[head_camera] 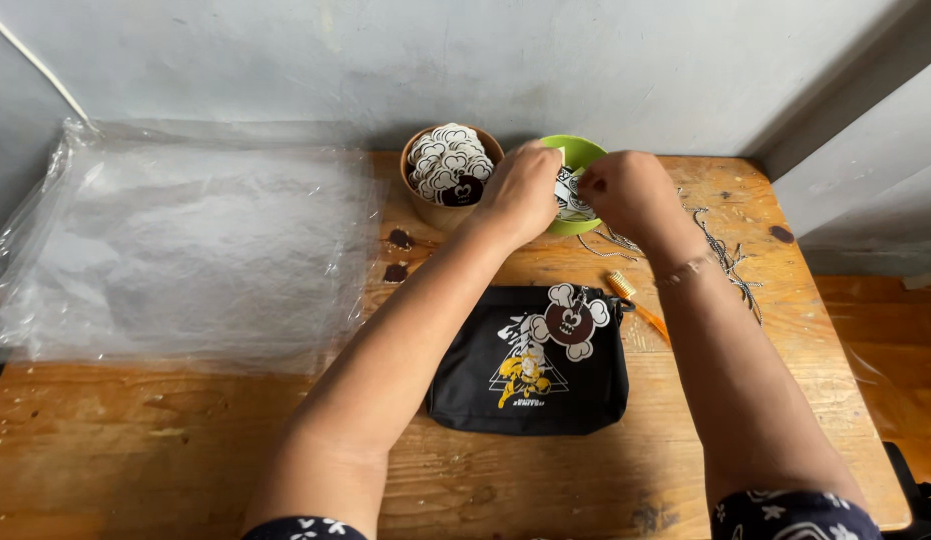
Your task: The person attaches a small metal ring to a cartoon-shaped tag and then threads a chain through the ring. They then place the assembled keychain into a small black pouch and add a rectangular tag to the pouch.
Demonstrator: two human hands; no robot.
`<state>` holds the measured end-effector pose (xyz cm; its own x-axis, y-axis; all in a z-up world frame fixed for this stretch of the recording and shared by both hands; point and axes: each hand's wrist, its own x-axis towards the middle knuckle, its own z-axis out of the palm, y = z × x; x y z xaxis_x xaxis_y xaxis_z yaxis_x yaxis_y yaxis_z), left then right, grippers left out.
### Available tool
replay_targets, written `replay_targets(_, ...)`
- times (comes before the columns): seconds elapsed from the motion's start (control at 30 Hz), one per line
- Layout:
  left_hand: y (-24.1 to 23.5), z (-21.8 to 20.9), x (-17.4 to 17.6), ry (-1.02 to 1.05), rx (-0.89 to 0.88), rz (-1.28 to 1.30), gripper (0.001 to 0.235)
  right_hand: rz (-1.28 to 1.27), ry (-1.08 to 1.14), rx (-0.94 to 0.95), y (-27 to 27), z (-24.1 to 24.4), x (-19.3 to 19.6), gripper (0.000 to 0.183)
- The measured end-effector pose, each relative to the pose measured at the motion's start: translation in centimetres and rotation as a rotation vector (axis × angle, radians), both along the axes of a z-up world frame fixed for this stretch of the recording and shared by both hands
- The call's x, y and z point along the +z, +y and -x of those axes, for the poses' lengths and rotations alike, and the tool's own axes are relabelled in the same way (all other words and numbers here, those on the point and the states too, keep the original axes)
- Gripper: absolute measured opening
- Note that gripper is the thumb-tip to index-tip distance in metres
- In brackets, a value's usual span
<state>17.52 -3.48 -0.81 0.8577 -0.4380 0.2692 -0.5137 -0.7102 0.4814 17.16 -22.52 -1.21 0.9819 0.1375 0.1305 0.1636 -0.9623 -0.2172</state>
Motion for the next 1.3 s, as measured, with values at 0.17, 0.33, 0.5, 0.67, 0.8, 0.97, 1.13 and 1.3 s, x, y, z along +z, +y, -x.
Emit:
replay_targets(0.17, -2.6, -4.8, -3.6, 0.177, 0.024, 0.005, 0.045, 0.246, 0.070, -0.089, 1.8, -6.0, -6.3, 0.023)
replay_targets(0.33, -2.1, -3.6, -2.3, 0.306, 0.034, 0.087, 0.047, 0.235, 0.040, -0.043, 3.4, -6.3, -6.5, 0.030)
replay_targets(0.5, -1.9, -3.7, -2.7, 0.227, -0.014, 0.076, 0.041, 0.230, 0.188, -0.129, 3.9, -5.8, -5.1, 0.034)
replay_targets(0.67, -1.8, -3.4, -3.2, 0.202, -0.005, 0.110, 0.037, 0.271, 0.180, -0.145, 3.7, -5.1, -4.3, 0.029)
replay_targets(0.8, -1.8, -3.6, -3.3, 0.175, 0.040, 0.199, 0.035, 0.133, 0.035, -0.100, 2.5, -4.9, -3.8, 0.024)
replay_targets(0.97, -1.0, -3.5, -2.3, 0.236, 0.066, 0.375, 0.034, -0.557, 0.020, 0.004, 0.5, -2.8, -0.2, 0.021)
replay_targets(1.13, 0.6, -0.7, 0.1, 0.656, 0.022, 0.973, 0.035, -1.305, 0.135, -0.003, 1.1, 0.7, 1.6, 0.010)
replay_targets(1.3, 3.2, 3.8, 1.5, 0.881, -0.043, 1.099, 0.048, -1.583, 0.252, 0.012, 2.6, 4.8, 2.0, 0.007)
